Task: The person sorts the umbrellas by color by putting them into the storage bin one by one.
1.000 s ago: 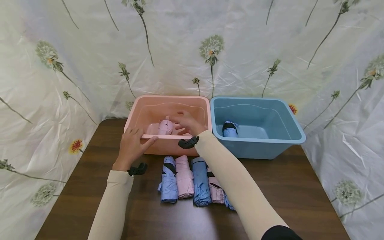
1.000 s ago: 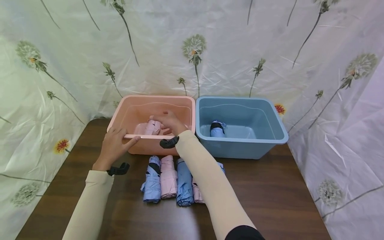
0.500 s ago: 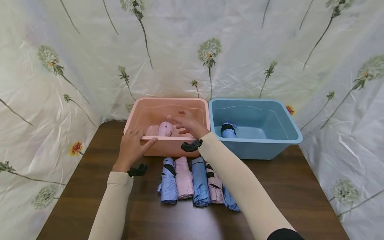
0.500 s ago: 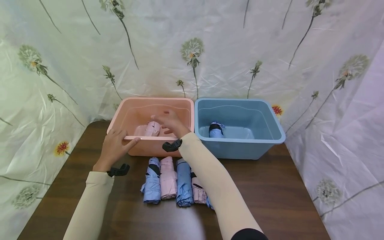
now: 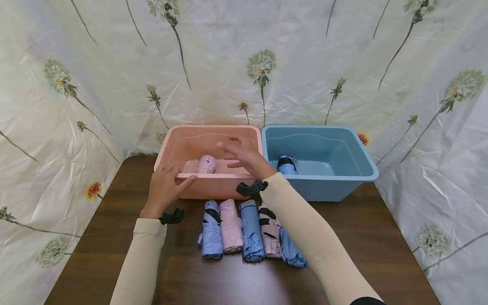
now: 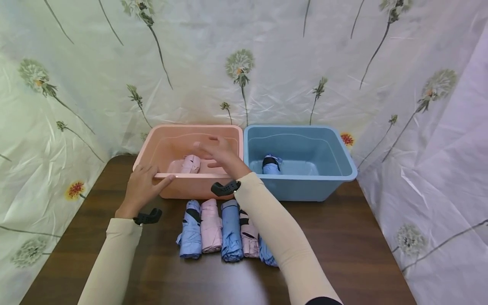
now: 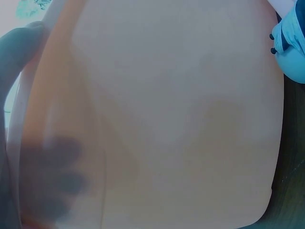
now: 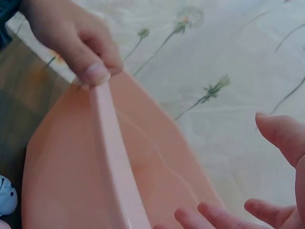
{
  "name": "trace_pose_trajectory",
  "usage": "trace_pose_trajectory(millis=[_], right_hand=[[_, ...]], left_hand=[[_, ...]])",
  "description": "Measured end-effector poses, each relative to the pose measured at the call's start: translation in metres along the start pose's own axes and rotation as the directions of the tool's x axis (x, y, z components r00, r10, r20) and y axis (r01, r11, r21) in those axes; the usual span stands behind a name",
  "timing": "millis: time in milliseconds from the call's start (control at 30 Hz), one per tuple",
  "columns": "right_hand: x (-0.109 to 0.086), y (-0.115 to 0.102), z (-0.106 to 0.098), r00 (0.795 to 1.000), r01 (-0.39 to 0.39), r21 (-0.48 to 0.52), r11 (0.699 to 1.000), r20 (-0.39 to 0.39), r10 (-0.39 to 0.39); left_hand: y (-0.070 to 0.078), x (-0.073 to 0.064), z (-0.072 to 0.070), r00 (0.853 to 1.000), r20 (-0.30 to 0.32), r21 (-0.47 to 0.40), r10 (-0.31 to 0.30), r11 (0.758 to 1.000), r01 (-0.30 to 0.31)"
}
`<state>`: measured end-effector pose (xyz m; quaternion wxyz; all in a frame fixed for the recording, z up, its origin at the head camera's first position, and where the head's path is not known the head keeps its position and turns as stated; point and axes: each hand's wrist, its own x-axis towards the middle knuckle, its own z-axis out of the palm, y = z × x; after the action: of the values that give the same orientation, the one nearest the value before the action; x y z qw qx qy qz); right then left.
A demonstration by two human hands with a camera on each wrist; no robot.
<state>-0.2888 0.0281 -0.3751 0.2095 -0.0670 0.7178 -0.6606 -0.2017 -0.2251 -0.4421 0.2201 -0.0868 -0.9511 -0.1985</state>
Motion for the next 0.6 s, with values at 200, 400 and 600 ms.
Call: trace_pose_trajectory(millis=[200, 400, 600], right_hand=[[-0.011, 0.000, -0.009, 0.999, 0.032, 0.039, 0.999, -0.032, -0.031], [-0.028, 0.000, -0.019, 0.998, 0.056, 0.087, 0.995, -0.030, -0.053], [-0.049, -0.001, -0.033, 0.995, 0.091, 0.091, 0.992, -0.047, -0.087]], left_hand=[[-0.002, 0.000, 0.002, 1.000, -0.017, -0.008, 0.017, 1.000, -0.018], [-0.002, 0.000, 0.001, 1.000, -0.023, -0.014, 0.015, 1.000, -0.015], [-0.001, 0.000, 0.001, 1.000, -0.023, -0.015, 0.019, 1.000, -0.020]])
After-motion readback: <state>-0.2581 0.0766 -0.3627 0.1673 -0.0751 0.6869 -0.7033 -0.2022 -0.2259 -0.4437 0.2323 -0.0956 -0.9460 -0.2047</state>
